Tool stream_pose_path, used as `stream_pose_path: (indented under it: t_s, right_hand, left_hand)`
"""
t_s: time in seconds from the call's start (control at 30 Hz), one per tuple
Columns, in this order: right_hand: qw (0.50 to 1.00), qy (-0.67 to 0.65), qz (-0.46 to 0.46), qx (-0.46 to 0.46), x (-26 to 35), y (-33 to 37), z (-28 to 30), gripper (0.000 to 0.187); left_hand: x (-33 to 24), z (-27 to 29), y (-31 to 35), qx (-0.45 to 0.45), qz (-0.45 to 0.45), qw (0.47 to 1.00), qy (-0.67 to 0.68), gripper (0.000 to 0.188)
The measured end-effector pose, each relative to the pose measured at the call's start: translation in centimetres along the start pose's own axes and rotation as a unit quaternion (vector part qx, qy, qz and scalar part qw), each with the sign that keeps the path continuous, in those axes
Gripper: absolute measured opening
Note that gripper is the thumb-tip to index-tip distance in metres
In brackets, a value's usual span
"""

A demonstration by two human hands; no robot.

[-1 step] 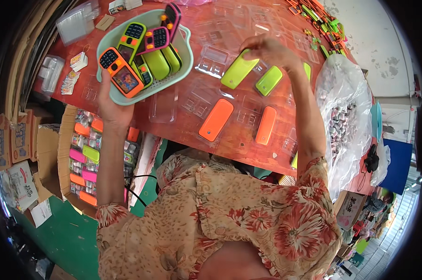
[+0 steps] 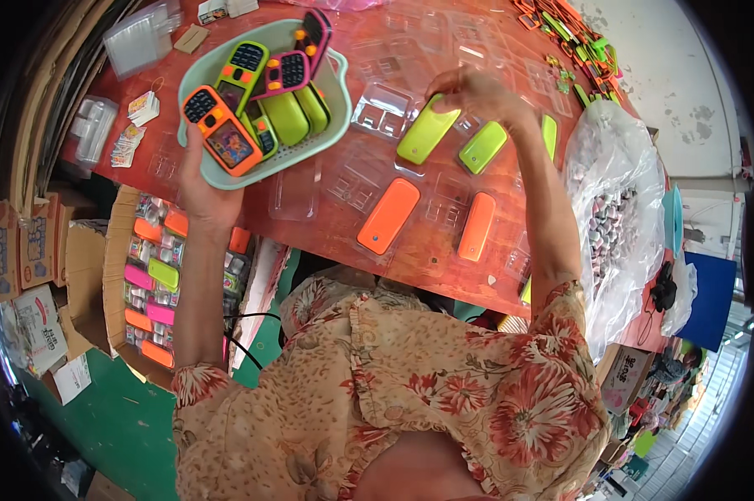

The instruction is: Sorting toy phone components into plastic trays and applying decorative stickers.

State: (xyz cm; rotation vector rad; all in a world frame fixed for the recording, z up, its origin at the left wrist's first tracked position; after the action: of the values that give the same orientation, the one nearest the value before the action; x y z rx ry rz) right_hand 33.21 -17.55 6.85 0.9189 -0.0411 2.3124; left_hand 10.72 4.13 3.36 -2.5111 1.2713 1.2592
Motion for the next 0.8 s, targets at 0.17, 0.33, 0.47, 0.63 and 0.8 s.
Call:
stream_pose_path:
  t_s: [0.17,0.33,0.47,0.63,0.8]
  right_hand:
    - [0.997,0.003,-0.026,-0.074,-2.0,-1.5,-2.4,0.026]
    - [0.927,-0.131,0.017,-0.35,1.0,-0.3,-0.9,0.029]
    - [0.96,-0.089,0.104,-0.242,7.6,0.3,-1.3,0.036]
    - [0.973,-0.066,0.181,-0.127,5.7,0.1,-0.5,0.04]
    - [0.946,-0.23,0.168,-0.154,5.9,1.3,2.4,0.02]
  left_hand:
    - [1.8,0.5,0.0,-0.008,0.038,0.998,0.039,0.037]
    - [3.3,-0.6,0.5,0.001,0.086,0.996,0.022,0.039]
    - [4.1,-1.1,0.7,0.001,0.087,0.996,0.001,0.04]
    - [4.5,-1.9,0.7,0.068,0.127,0.99,0.002,0.04]
    - [3.6,-1.3,0.7,0.034,0.113,0.993,-0.003,0.04]
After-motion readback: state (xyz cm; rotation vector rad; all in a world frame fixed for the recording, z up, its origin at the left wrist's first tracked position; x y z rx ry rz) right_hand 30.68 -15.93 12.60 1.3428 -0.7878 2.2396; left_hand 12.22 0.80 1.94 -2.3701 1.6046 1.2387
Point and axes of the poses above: each hand's wrist, its own y-axis away from the middle knuckle, its own z-axis out of the back of the hand, x = y × z, the point moved 3 cm from there along -y, towards the middle knuckle, and after that the axes turned 11 degrees about -x, right-handed, at the moved point
